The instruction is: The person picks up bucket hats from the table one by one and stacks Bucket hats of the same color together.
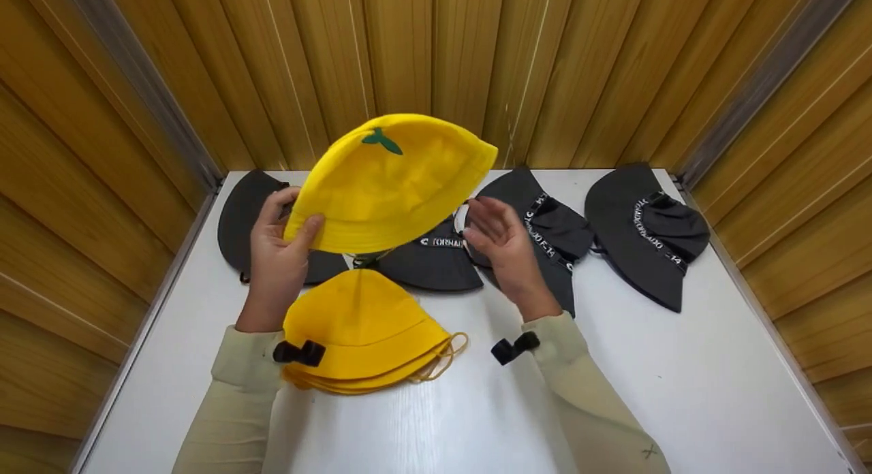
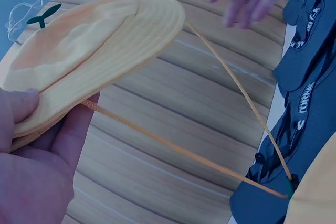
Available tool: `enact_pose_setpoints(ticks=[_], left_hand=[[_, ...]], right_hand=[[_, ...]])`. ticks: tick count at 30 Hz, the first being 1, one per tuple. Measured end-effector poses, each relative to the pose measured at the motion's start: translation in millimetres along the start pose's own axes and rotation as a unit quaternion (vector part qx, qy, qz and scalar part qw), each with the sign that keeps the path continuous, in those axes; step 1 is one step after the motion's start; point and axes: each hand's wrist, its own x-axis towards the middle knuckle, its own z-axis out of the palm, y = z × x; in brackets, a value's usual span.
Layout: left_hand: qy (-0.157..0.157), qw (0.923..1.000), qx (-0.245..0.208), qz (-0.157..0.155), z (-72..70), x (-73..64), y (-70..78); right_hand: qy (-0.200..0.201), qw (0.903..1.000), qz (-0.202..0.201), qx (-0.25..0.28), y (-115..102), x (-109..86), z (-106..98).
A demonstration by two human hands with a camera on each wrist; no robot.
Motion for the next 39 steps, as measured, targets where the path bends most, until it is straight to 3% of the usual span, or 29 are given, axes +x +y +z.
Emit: enact_pose_setpoints(ticks=[4,8,12,15,18,21,24,32,39], left_hand=[[-0.035,0.9989,0.004,-0.029,4.5,-5.7,-5.7],[-0.063,0.9963,0.001,-0.058,7.3,-8.4,-11.4],[-0.067,0.9950,-0.008,-0.074,8.4,-8.4,-15.2],[-0.052,0.9950,-0.032,-0.079,8.5,-7.4,-15.9],[-0.037,0.9920,-0.088,-0.083,8.7,-5.4,-13.3],[-0.032,0.9823,-0.159,-0.093,8.0,-3.4,-7.8],[-0.023,0.9746,-0.197,-0.105,5.7,-3.7,-1.8],[0.013,0.9817,-0.155,-0.110,-8.9,-15.7,5.8],[0.044,0.9839,-0.093,-0.146,-26.5,-30.7,-3.8]], right_hand=[[0.005,0.9968,0.018,0.077,-25,12.1,-11],[-0.016,0.9861,0.065,0.152,-37,17.2,-16],[-0.024,0.9736,0.104,0.202,-40,17.8,-17],[-0.022,0.9670,0.097,0.235,-43,18.0,-13],[-0.019,0.9649,0.071,0.252,-47,18.0,-4],[-0.014,0.9612,0.039,0.273,-49,17.5,6],[-0.008,0.9575,0.016,0.288,-51,14.8,16],[0.018,0.9645,0.031,0.262,-42,-1.0,35],[0.049,0.9716,0.089,0.213,-16,-17.3,41]])
